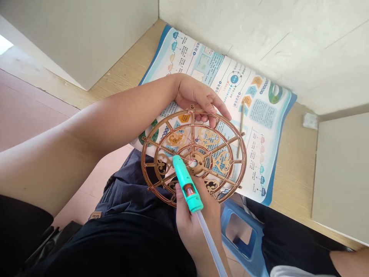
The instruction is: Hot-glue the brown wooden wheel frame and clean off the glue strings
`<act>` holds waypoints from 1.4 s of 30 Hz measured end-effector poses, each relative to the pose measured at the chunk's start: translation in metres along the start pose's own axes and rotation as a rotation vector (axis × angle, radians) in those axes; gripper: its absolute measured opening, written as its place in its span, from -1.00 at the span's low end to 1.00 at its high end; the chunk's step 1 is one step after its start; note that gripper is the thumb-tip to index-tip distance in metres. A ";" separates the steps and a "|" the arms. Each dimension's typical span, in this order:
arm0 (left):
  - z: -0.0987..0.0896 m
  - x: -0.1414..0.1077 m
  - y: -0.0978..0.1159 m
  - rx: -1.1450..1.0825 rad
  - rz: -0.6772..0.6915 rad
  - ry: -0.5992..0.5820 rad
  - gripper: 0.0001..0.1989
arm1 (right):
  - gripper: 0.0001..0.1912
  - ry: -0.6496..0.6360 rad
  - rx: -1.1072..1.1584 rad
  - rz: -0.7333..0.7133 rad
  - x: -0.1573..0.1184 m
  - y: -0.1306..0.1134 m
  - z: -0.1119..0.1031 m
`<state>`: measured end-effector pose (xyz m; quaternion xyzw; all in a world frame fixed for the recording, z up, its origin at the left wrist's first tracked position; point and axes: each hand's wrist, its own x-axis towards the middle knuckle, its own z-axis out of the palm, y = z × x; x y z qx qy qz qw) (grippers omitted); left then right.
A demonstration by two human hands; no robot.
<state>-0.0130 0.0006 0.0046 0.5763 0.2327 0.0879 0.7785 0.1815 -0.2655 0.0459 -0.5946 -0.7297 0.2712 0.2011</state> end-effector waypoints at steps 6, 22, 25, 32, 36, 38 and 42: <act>-0.007 0.003 -0.005 -0.009 0.021 -0.060 -0.24 | -0.78 -0.010 0.021 0.008 0.000 -0.004 0.000; -0.003 0.000 -0.001 0.052 0.020 -0.075 -0.24 | -0.86 -0.120 0.170 0.033 -0.007 0.015 -0.014; -0.005 0.002 -0.001 0.119 0.009 -0.088 -0.39 | -0.84 -0.052 0.293 0.083 -0.008 0.035 -0.028; -0.010 0.008 -0.011 -0.032 0.018 -0.101 -0.57 | -0.60 0.394 0.787 0.205 0.048 0.115 -0.063; -0.013 0.010 -0.014 -0.069 0.012 -0.099 -0.56 | -0.56 0.331 0.883 0.209 0.086 0.139 -0.075; -0.015 0.010 -0.014 -0.075 0.011 -0.122 -0.61 | -0.57 0.280 0.949 0.205 0.096 0.142 -0.077; -0.017 0.009 -0.012 -0.005 0.082 -0.220 -0.61 | -0.57 0.280 0.974 0.169 0.097 0.142 -0.075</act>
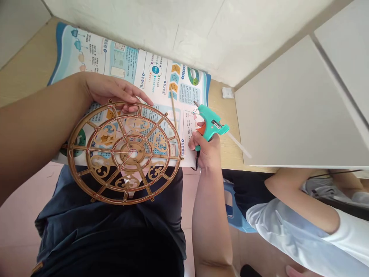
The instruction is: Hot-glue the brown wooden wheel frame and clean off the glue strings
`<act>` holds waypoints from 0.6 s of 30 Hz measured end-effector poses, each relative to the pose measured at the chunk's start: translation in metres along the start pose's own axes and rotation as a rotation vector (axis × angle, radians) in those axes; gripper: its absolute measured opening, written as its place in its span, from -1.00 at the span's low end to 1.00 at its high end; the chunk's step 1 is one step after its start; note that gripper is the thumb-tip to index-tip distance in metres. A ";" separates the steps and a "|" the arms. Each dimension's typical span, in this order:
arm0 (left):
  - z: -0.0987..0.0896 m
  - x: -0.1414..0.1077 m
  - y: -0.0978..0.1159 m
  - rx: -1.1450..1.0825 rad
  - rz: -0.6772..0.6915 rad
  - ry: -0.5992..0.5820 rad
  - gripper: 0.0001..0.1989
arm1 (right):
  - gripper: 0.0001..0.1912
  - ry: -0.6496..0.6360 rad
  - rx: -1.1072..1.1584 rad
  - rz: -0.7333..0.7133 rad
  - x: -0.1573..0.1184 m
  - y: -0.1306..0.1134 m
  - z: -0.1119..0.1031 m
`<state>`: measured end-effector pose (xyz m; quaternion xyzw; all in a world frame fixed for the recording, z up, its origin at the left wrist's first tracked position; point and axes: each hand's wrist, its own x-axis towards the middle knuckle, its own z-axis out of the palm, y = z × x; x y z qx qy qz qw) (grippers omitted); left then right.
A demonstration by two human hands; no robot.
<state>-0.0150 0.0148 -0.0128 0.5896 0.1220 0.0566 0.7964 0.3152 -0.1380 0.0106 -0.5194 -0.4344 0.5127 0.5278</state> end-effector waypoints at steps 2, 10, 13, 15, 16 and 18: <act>0.000 -0.001 0.002 0.069 0.004 0.011 -0.58 | -0.57 -0.007 -0.044 -0.032 -0.002 0.002 -0.001; 0.005 -0.004 0.010 0.030 -0.086 0.115 -0.53 | -0.56 -0.152 -0.224 -0.039 0.000 0.005 -0.015; 0.008 -0.004 0.015 -0.048 -0.165 0.224 -0.35 | -0.61 -0.203 -0.368 0.017 -0.004 -0.009 -0.016; 0.009 -0.003 0.016 -0.089 -0.199 0.258 -0.32 | -0.69 -0.212 -0.480 0.042 -0.012 -0.019 -0.015; 0.009 -0.003 0.016 -0.105 -0.209 0.270 -0.33 | -0.71 -0.213 -0.513 0.056 -0.017 -0.023 -0.015; 0.007 -0.002 0.014 -0.122 -0.217 0.294 -0.38 | -0.71 -0.218 -0.520 0.107 -0.027 -0.028 -0.014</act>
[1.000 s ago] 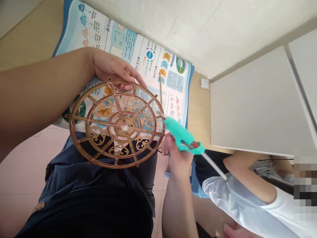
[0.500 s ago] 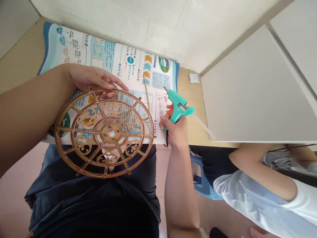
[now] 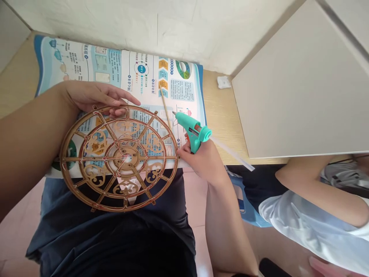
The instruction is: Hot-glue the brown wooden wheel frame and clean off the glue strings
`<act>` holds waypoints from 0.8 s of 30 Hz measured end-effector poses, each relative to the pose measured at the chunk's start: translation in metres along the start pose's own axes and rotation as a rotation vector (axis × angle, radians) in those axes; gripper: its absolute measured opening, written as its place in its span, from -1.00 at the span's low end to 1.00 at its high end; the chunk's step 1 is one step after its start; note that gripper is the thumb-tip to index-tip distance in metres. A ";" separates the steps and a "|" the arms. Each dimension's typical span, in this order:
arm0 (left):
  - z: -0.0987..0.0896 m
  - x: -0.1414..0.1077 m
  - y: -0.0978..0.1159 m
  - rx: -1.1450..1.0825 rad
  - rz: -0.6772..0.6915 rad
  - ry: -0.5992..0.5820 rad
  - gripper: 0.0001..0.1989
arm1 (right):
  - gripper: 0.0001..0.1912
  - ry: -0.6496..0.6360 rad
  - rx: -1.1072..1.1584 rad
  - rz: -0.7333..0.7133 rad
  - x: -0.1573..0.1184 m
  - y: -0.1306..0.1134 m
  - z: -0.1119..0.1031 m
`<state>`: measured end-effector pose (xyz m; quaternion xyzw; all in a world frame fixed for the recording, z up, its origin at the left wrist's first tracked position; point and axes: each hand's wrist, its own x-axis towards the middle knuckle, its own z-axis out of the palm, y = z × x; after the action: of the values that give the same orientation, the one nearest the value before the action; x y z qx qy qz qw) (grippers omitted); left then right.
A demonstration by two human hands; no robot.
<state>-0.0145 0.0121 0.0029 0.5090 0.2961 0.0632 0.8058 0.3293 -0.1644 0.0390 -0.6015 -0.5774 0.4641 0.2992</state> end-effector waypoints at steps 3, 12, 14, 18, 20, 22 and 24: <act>-0.003 0.002 -0.002 0.019 0.008 0.020 -0.41 | -0.70 0.001 0.007 0.085 -0.012 0.003 0.003; -0.004 0.002 -0.004 0.131 0.080 0.057 -0.45 | -0.85 0.027 -0.273 0.111 -0.016 -0.009 0.011; -0.003 0.002 -0.004 0.124 0.090 0.047 -0.46 | -0.87 0.000 -0.329 0.128 -0.014 -0.014 0.011; -0.001 0.002 -0.003 0.127 0.061 0.046 -0.44 | -0.81 -0.022 -0.367 0.151 -0.012 -0.017 0.010; 0.000 0.002 -0.003 0.151 0.048 0.051 -0.42 | -0.80 -0.026 -0.373 0.154 -0.010 -0.017 0.010; 0.000 0.002 -0.002 0.192 0.056 0.054 -0.41 | -0.78 -0.036 -0.364 0.158 -0.009 -0.017 0.010; 0.001 0.001 -0.002 0.252 0.081 0.054 -0.42 | -0.79 -0.039 -0.351 0.147 -0.008 -0.016 0.010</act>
<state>-0.0135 0.0110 0.0004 0.6157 0.3027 0.0719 0.7240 0.3144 -0.1710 0.0512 -0.6759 -0.6095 0.3887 0.1435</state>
